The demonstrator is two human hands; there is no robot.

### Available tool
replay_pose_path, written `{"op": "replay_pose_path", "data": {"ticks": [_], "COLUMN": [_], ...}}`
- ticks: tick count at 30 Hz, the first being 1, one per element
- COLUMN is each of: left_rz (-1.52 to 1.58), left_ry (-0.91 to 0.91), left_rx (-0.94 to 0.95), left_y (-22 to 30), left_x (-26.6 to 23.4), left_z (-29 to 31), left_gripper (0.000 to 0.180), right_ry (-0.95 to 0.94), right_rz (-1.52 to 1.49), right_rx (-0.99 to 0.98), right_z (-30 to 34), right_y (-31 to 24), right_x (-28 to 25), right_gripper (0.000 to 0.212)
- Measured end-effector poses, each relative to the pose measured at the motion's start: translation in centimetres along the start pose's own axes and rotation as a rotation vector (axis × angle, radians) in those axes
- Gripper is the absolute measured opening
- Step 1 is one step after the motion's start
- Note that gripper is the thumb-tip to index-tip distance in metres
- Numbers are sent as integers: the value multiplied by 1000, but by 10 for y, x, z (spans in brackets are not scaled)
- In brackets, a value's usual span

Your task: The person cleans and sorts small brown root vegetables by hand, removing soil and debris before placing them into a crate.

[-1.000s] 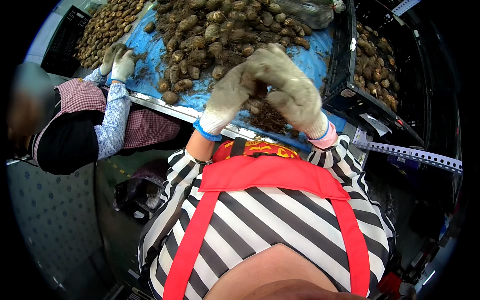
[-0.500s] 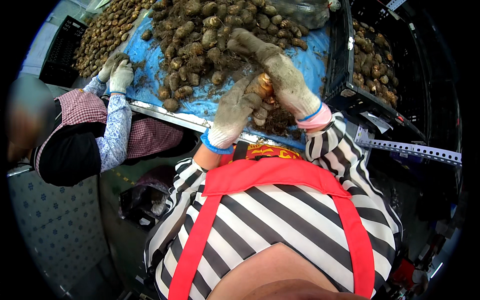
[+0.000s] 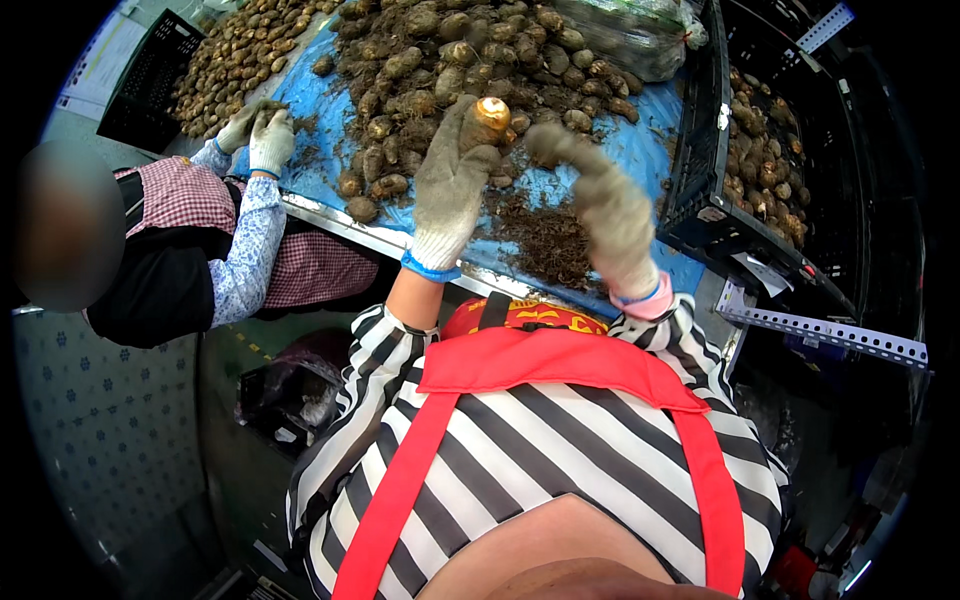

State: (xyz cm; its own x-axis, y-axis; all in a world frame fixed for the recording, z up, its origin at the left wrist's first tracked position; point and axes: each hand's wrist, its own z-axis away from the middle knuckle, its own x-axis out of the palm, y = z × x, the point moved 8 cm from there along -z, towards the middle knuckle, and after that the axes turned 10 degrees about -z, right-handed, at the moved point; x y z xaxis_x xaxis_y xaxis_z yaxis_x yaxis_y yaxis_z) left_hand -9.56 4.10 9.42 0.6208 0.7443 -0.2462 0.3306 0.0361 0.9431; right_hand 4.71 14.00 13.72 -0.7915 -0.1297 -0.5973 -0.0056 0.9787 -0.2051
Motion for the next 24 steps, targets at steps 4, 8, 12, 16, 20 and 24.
{"op": "replay_pose_path", "data": {"ticks": [4,8,12,16,20,24], "left_rz": [-86,-94,-26,-227,-3,32], "left_ry": [-38,-75,-56,-41,-106,-180], "left_rx": [77,35,232,239,140,124], "left_y": [7,9,17,18,6,-7], "left_x": [7,11,18,14,13,9], "left_z": [7,8,17,16,10,-5], "left_gripper": [63,64,61,56,36,27], "right_ry": [104,-73,-300,-310,-327,-299], "right_rz": [-990,-874,-754,-962,-772,-849], "right_rx": [462,529,565,806,760,724], "right_z": [-10,1,-4,13,16,22], "right_y": [26,32,25,28,32,33], "right_x": [-14,13,30,47,45,43], "right_gripper": [47,52,61,55,55,62]}}
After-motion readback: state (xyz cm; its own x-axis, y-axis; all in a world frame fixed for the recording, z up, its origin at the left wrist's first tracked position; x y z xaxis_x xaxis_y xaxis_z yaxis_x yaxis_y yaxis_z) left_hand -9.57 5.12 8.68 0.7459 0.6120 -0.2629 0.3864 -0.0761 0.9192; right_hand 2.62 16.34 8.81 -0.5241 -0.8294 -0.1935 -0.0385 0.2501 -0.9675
